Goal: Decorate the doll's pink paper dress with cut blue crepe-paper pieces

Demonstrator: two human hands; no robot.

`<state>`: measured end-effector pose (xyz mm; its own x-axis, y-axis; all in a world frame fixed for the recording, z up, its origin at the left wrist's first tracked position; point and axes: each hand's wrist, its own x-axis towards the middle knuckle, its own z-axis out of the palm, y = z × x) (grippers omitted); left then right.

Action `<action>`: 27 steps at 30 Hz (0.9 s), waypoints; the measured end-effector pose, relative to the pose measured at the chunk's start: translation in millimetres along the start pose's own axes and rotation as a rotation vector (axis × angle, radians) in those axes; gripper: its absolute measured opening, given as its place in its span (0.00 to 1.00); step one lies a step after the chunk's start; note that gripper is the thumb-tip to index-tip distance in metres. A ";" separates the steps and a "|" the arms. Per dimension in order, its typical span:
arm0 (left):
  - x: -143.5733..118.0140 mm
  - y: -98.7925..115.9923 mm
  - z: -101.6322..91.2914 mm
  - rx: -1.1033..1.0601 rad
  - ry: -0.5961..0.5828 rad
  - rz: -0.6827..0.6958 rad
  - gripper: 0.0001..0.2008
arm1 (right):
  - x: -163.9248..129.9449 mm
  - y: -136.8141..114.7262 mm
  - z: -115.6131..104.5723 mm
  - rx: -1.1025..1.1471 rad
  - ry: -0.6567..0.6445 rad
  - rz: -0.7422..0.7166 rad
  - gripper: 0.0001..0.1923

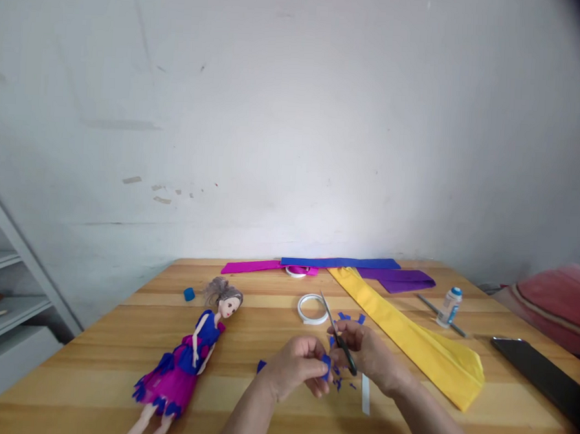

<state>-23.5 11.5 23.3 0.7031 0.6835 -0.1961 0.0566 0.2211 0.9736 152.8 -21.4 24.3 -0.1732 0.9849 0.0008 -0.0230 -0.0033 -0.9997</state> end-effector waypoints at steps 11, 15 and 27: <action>6.8 -7.8 7.5 0.002 0.092 -0.027 0.08 | 1.5 4.5 9.6 -0.193 0.096 -0.085 0.16; 11.7 -7.4 11.0 -0.265 0.210 0.021 0.09 | 6.9 9.7 14.0 -0.101 0.218 -0.155 0.15; 16.0 -8.5 9.8 -0.581 0.401 0.051 0.11 | 9.6 10.0 18.4 -0.016 0.349 -0.156 0.20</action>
<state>-5.8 13.7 13.0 0.3731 0.8818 -0.2883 -0.4351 0.4408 0.7851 132.8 -15.2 14.7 0.1773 0.9730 0.1477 -0.0071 0.1514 -0.9885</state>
